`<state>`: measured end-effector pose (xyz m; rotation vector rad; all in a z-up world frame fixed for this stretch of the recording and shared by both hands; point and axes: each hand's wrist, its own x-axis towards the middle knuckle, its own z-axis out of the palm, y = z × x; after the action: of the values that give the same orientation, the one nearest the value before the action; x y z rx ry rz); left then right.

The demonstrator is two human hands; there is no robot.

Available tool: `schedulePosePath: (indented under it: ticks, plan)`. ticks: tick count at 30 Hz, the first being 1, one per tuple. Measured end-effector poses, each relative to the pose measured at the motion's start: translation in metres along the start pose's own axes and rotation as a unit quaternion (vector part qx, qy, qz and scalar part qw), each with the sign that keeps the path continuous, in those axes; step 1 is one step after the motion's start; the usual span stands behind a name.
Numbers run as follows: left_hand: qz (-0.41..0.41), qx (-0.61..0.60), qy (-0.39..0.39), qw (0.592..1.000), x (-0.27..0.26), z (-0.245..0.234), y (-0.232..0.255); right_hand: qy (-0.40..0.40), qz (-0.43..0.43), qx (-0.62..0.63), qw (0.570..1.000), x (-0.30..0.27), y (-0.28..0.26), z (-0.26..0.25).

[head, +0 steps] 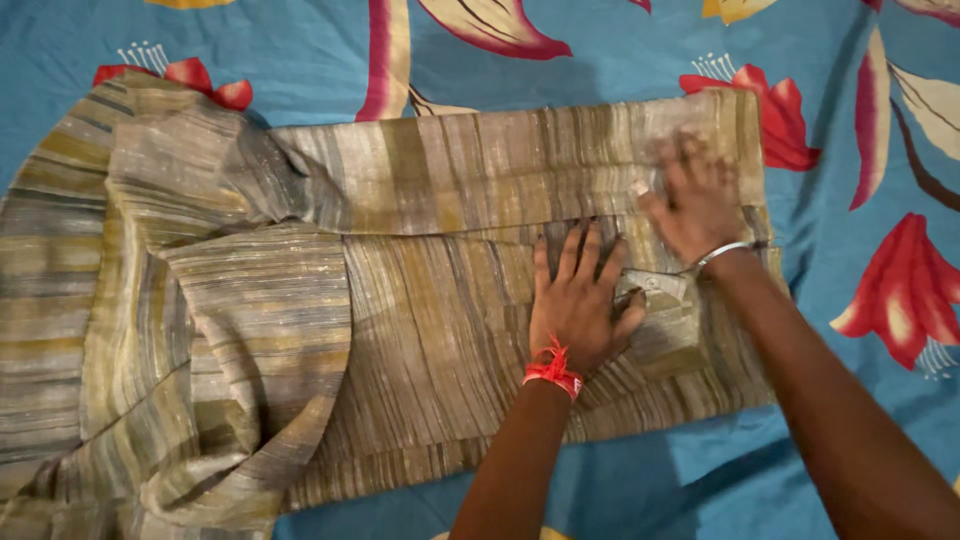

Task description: The person folds a striped shirt on a bed, smoothing and aligning the fabric before placing it on a nearby shelf. Then the person picks up a pair of jeans and begins folding them on the same surface.

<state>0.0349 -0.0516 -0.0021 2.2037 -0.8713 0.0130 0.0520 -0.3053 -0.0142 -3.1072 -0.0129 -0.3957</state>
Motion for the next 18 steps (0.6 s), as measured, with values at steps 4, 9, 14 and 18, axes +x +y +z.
schedulePosePath:
  ticks: [4, 9, 14, 18]
  plan:
    - [0.0, 0.009, -0.006, 1.0, -0.001, 0.002, 0.0, 0.034, 0.051, 0.143, 0.988, -0.008, 0.069, -0.014]
    - [0.0, 0.002, 0.021, 1.0, -0.001, 0.006, 0.0, -0.011, 0.414, 0.346, 0.842, -0.062, 0.122, -0.058]
    - [0.013, 0.008, 0.033, 0.999, -0.003, 0.004, -0.001, -0.165, 0.387, 0.288, 0.86, -0.101, 0.088, -0.075]
    - [0.013, 0.018, 0.031, 0.999, -0.001, 0.003, 0.001, -0.181, 0.423, 0.265, 0.848, -0.089, 0.067, -0.074]
